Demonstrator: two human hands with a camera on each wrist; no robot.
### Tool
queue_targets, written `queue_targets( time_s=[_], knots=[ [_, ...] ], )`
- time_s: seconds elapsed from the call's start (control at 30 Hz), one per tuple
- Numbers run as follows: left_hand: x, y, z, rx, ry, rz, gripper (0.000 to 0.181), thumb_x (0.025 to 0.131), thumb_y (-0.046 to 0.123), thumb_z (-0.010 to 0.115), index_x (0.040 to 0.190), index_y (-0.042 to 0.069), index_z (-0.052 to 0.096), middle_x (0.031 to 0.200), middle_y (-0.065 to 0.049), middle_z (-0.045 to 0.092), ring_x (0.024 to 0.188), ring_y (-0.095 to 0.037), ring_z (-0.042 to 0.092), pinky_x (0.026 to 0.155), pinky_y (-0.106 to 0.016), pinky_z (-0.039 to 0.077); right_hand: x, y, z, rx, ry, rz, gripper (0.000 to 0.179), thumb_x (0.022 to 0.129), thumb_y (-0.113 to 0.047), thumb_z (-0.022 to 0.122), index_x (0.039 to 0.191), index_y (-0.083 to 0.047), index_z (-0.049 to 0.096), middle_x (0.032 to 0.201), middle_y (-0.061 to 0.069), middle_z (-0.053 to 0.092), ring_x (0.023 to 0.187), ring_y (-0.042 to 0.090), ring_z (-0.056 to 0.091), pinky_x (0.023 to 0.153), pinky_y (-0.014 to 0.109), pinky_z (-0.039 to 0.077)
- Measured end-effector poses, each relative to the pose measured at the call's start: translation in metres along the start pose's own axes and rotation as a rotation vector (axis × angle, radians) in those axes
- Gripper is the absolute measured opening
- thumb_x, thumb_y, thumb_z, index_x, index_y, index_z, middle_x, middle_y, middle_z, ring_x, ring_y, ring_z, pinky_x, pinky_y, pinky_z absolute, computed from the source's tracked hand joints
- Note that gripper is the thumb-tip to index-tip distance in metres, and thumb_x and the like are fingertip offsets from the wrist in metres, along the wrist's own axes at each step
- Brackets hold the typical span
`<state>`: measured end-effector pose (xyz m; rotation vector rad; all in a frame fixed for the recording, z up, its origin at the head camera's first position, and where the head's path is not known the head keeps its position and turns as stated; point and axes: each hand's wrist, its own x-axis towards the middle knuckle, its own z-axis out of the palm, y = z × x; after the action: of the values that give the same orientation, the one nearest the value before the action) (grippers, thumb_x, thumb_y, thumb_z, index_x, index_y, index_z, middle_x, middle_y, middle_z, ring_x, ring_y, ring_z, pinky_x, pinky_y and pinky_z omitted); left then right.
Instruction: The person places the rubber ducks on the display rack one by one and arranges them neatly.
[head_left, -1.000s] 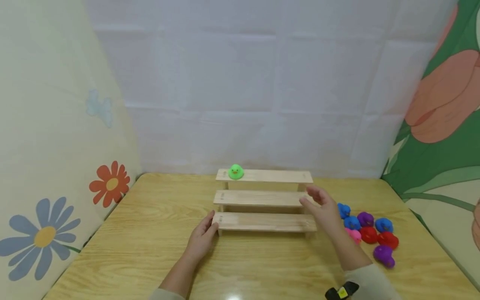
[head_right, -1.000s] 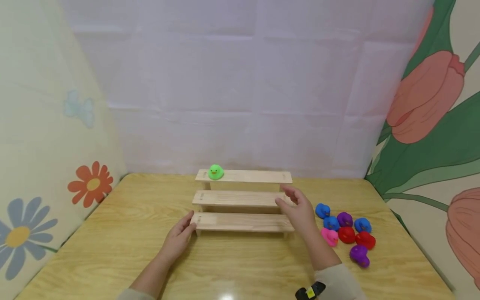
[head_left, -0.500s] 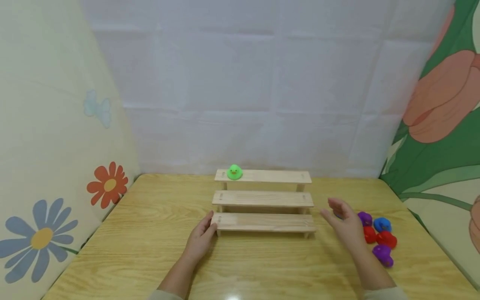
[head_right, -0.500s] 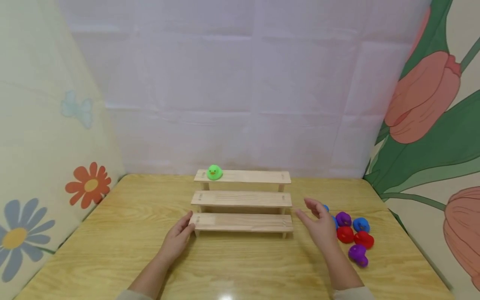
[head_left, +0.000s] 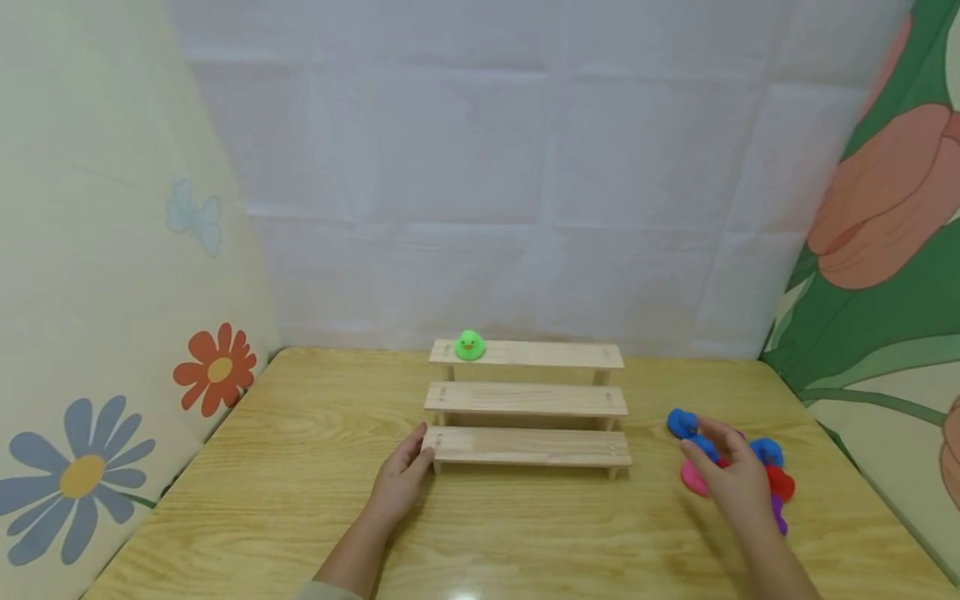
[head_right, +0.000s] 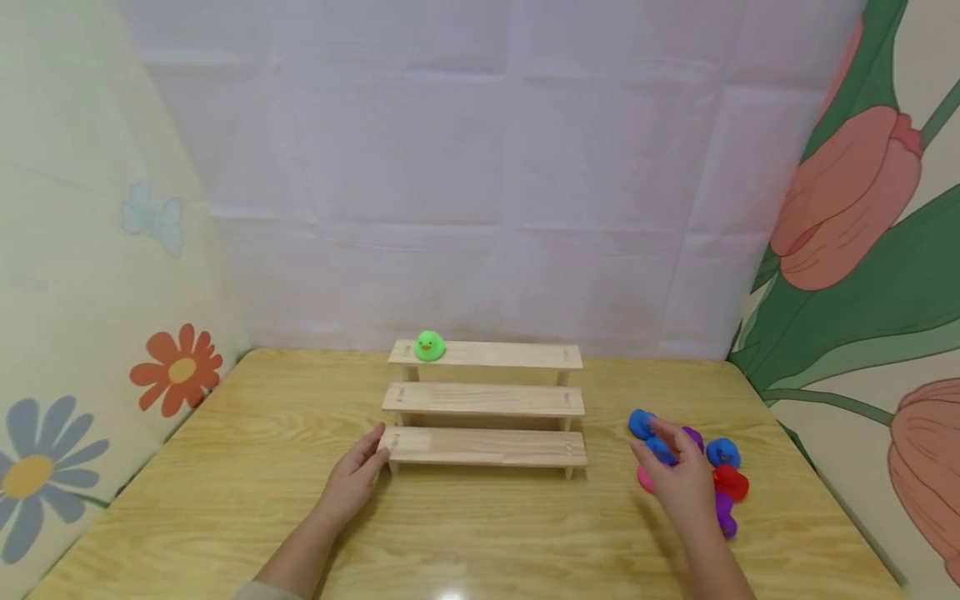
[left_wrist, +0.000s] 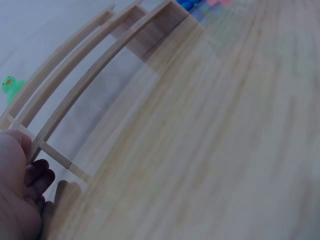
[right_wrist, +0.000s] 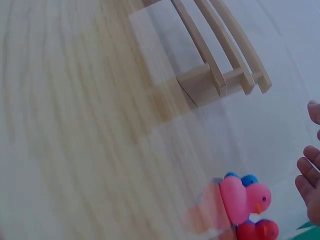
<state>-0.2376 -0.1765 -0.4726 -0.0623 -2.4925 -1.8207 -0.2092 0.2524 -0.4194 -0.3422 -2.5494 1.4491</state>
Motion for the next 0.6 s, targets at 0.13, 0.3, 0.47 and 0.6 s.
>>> queue_targets(
  time_s=[0.13,0.3,0.47,0.6],
  knots=[
    [-0.001,0.002,0.000,-0.005,-0.001,0.002,0.054,0.104,0.013,0.047,0.150,-0.006,0.029,0.154,-0.026,0.034,0.144,-0.036,0.032,0.118,-0.048,0.028,0.000,0.011,-0.009,-0.009,0.047,0.041,0.065,0.094,-0.043,0.062,0.145,-0.007,0.045,0.148,0.015,0.047,0.138,0.030,0.041,0.097,0.017,0.040],
    [0.000,0.001,0.000,0.007,-0.001,-0.003,0.054,0.104,0.014,0.046,0.151,-0.006,0.029,0.154,-0.026,0.034,0.144,-0.037,0.032,0.118,-0.049,0.028,-0.001,0.020,-0.019,0.026,0.109,0.094,0.063,0.095,-0.042,0.062,0.144,-0.006,0.045,0.150,0.016,0.045,0.141,0.033,0.039,0.115,0.050,0.036],
    [0.001,-0.001,0.000,0.005,0.006,-0.013,0.053,0.104,0.015,0.046,0.151,-0.004,0.030,0.153,-0.025,0.036,0.144,-0.036,0.034,0.118,-0.049,0.029,-0.001,0.025,-0.028,0.036,0.138,0.153,0.069,0.095,-0.046,0.060,0.148,-0.008,0.040,0.155,0.018,0.039,0.144,0.037,0.033,0.116,0.054,0.033],
    [0.002,-0.003,0.000,-0.002,0.008,-0.011,0.053,0.104,0.014,0.046,0.151,-0.005,0.029,0.153,-0.025,0.036,0.143,-0.036,0.034,0.118,-0.049,0.029,-0.001,0.030,-0.034,0.023,0.173,0.184,0.069,0.095,-0.045,0.060,0.149,-0.007,0.039,0.154,0.019,0.040,0.143,0.039,0.034,0.116,0.054,0.033]
  ],
)
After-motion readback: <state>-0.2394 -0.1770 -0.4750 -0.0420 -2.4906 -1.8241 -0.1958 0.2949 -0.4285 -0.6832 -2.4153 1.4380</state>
